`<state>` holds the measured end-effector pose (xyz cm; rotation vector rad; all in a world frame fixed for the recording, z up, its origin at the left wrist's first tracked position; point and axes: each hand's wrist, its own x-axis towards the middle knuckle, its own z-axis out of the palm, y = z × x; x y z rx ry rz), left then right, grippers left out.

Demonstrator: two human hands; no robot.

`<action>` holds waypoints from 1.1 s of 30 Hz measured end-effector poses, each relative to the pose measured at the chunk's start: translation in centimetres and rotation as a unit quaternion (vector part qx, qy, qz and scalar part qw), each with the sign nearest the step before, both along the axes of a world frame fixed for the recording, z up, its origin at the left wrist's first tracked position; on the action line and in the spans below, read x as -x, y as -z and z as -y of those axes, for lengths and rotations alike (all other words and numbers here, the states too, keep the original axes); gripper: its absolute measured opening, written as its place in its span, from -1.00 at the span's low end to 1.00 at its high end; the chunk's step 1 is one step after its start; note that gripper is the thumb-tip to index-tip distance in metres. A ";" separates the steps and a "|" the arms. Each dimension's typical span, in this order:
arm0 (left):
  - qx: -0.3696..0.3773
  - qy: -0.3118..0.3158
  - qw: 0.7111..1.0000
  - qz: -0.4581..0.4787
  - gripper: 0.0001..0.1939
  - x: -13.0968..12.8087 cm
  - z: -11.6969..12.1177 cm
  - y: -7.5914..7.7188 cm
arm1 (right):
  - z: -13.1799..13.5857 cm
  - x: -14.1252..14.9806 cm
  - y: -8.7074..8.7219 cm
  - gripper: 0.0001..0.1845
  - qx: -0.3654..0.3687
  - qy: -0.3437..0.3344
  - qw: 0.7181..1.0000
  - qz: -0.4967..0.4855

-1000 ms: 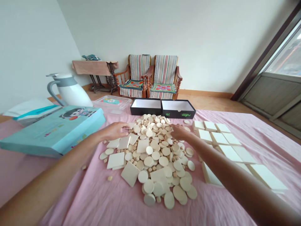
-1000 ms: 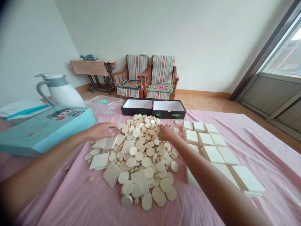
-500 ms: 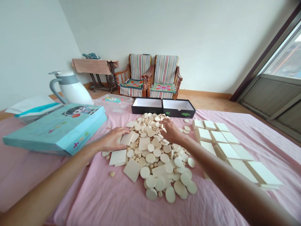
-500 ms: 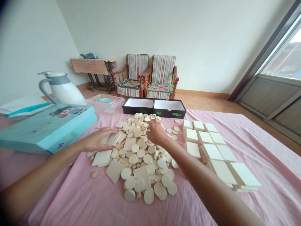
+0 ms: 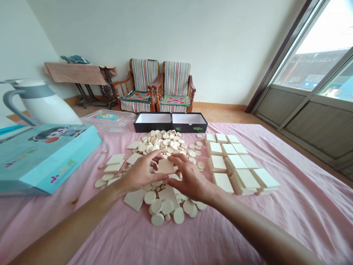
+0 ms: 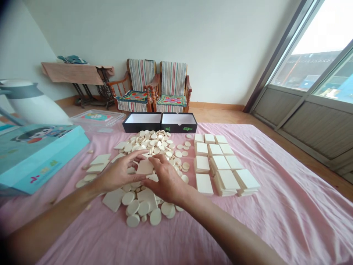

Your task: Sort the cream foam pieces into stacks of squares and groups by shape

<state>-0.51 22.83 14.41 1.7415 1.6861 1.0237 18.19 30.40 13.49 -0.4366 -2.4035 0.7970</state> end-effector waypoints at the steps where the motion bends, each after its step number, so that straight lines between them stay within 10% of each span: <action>1: 0.004 0.007 1.000 0.013 -0.19 -0.4 -0.1 0.2 | -0.1 -0.5 0.0 -0.47 0.011 0.012 1.000 0.002; 13: -0.074 0.046 0.994 -0.065 -0.04 -4.9 -0.3 0.3 | -1.3 -5.5 -1.1 -0.39 0.014 0.034 0.997 0.064; 22: -0.079 -0.086 0.993 -0.014 -0.52 -2.0 -0.1 1.2 | -10.6 -12.6 -2.2 -0.44 -0.061 0.183 0.947 0.256; 33: -0.109 -0.150 0.983 -0.005 -0.60 0.7 -0.4 1.3 | -10.4 -12.6 -1.8 -0.42 -0.074 0.179 0.943 0.269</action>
